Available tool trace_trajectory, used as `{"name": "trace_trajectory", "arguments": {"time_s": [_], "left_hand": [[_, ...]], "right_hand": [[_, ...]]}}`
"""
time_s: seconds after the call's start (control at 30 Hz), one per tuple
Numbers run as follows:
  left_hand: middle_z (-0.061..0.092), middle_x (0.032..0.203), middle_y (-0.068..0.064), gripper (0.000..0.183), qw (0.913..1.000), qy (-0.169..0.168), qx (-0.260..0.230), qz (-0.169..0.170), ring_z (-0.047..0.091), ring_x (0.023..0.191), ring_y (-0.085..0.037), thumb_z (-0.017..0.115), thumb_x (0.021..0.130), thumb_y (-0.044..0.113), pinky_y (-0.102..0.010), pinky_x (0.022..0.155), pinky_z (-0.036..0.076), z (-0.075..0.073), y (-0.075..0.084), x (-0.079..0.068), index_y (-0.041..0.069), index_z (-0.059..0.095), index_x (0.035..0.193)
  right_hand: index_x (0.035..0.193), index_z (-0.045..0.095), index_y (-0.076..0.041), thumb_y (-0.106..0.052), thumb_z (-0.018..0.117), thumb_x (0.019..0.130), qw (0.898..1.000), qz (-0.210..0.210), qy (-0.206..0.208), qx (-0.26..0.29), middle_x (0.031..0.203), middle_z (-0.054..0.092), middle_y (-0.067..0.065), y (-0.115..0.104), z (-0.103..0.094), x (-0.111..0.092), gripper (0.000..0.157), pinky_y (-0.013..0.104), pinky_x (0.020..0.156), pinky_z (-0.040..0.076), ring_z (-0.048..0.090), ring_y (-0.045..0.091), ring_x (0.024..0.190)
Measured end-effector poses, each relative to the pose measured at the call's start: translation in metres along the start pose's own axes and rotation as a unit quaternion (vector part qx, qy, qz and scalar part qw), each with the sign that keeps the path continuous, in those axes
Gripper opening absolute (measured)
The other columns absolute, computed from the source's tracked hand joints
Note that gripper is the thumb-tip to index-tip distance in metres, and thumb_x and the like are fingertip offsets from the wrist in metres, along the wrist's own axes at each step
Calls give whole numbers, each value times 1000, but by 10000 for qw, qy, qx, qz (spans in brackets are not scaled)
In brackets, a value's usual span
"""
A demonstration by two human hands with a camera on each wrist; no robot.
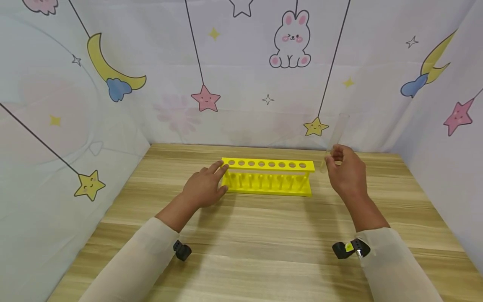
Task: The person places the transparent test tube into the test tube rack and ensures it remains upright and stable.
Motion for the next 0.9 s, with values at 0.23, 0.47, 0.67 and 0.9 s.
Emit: {"name": "trace_trajectory", "arguments": {"time_s": [0.23, 0.47, 0.67, 0.9], "left_hand": [[27, 167, -5, 69, 10000, -21, 7, 24, 52, 131, -36, 60, 103, 44, -53, 103, 47, 0, 0, 1, 19, 34, 162], [27, 167, -5, 70, 10000, -58, 11, 3, 52, 132, -35, 59, 103, 44, -53, 103, 46, -1, 0, 0, 20, 32, 162], [28, 167, -6, 69, 10000, -22, -38, 14, 52, 131, -35, 60, 103, 43, -53, 103, 47, -1, 1, 0, 19, 34, 162], [28, 167, -5, 69, 10000, -17, -42, -3, 52, 131, -36, 60, 103, 44, -53, 104, 46, 0, 0, 0, 19, 34, 162]], "right_hand": [[144, 50, 6, -26, 57, 107, 10000, 34, -7, -17, 128, 63, 25, 0, 1, 0, 50, 53, 93, 53, 60, 41, 119], [144, 49, 7, -27, 56, 107, 10000, -19, -23, 53, 128, 61, 26, 0, 2, 1, 51, 54, 94, 53, 58, 42, 119], [146, 48, 7, -27, 56, 107, 10000, -9, -39, 40, 129, 61, 26, -1, 3, 2, 52, 54, 94, 53, 58, 42, 119], [147, 47, 6, -29, 55, 107, 9999, -11, -79, 81, 130, 60, 25, -3, 6, 4, 54, 54, 96, 52, 57, 42, 121]]}}
Point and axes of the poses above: each hand's wrist, its own x-axis towards the middle knuckle, its own z-axis out of the palm, y = z × x, the point moved 1 cm from there along x, towards the middle knuckle
